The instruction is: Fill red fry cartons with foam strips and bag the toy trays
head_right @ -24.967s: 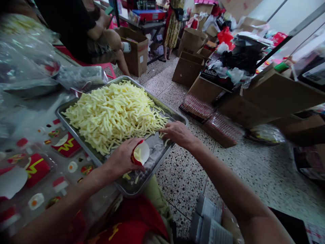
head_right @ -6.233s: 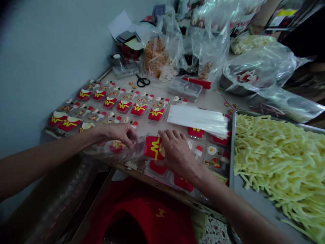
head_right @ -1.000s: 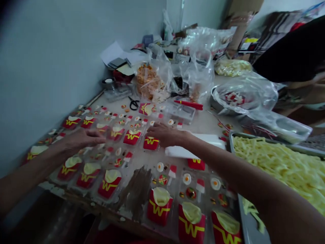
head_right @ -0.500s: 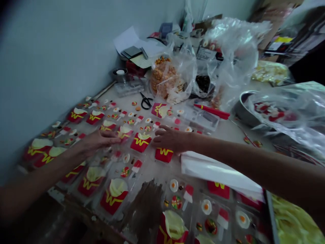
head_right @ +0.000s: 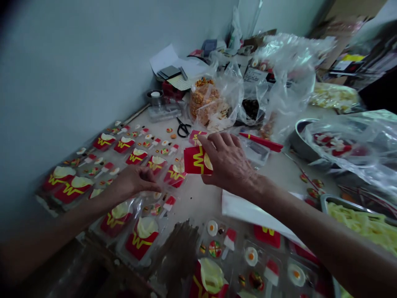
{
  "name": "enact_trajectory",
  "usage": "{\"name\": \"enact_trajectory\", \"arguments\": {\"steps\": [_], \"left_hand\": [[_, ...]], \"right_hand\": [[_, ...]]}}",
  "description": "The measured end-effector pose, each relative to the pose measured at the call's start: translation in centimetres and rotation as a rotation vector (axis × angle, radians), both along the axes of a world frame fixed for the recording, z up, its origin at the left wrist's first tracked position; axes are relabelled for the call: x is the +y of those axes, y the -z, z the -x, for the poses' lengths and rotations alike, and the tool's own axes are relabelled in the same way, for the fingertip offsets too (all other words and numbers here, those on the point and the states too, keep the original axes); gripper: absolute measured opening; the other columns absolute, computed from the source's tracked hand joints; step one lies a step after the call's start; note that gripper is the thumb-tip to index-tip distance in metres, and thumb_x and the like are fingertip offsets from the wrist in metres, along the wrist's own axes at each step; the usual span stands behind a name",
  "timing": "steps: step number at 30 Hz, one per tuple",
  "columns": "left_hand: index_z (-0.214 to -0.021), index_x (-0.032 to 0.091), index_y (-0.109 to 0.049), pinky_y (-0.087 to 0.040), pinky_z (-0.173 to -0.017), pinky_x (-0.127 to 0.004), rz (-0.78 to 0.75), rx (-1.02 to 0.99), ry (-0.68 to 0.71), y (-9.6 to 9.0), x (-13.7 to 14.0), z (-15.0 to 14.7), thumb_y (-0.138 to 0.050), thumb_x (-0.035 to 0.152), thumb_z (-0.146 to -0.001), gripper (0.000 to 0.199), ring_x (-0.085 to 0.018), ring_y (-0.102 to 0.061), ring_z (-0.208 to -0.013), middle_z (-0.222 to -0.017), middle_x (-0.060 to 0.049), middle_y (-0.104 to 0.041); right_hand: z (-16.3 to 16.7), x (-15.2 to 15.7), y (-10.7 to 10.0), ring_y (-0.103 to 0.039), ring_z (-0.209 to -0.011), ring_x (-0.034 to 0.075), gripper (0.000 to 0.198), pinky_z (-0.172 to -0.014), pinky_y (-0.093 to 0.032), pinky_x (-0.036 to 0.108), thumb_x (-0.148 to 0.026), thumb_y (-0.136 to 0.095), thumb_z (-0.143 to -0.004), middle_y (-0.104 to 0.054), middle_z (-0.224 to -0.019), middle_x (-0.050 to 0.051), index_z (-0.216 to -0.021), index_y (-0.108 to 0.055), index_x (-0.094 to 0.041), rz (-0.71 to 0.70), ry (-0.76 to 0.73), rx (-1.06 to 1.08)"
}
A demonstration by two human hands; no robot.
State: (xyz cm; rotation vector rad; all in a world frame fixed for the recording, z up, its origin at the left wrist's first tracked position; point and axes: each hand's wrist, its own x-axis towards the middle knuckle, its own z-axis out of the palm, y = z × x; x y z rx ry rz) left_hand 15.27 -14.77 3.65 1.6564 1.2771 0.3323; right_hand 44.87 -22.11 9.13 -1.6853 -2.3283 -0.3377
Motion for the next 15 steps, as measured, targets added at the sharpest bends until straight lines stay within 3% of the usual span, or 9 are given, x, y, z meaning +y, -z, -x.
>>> {"name": "enact_trajectory", "arguments": {"steps": [7,12,15], "left_hand": [[-0.059,0.017,-0.065,-0.039,-0.053,-0.024,0.088,-0.002,0.128,-0.8,-0.2,-1.3,-0.092,0.036,-0.047,0.036,-0.012,-0.055,-0.058,-0.058,0.002,-0.063],[-0.088,0.021,-0.072,-0.049,-0.063,-0.025,0.098,-0.163,0.039,-0.7,2.1,-2.2,-0.091,0.031,-0.053,0.041,-0.013,-0.063,-0.068,-0.075,0.002,-0.070],[-0.094,0.020,-0.074,-0.049,-0.061,-0.027,0.070,-0.133,0.062,0.0,3.2,-2.0,-0.090,0.037,-0.058,0.042,-0.014,-0.063,-0.064,-0.071,0.000,-0.069]], "right_hand": [[2.9,-1.6,2.4,-0.043,-0.117,0.038,0.091,-0.099,-0.032,0.050,-0.038,-0.074,-0.070,-0.054,-0.129,0.017,-0.149,-0.035,-0.015,-0.022,0.071,-0.007],[3.9,-1.8,3.7,-0.044,-0.115,0.041,0.097,-0.095,-0.034,0.052,-0.043,-0.075,-0.070,-0.054,-0.127,0.019,-0.152,-0.031,-0.017,0.037,0.084,0.087],[3.4,-1.8,4.0,-0.046,-0.113,0.040,0.097,-0.097,-0.034,0.053,-0.043,-0.078,-0.066,-0.056,-0.124,0.017,-0.150,-0.035,-0.019,0.129,0.011,0.104]]}}
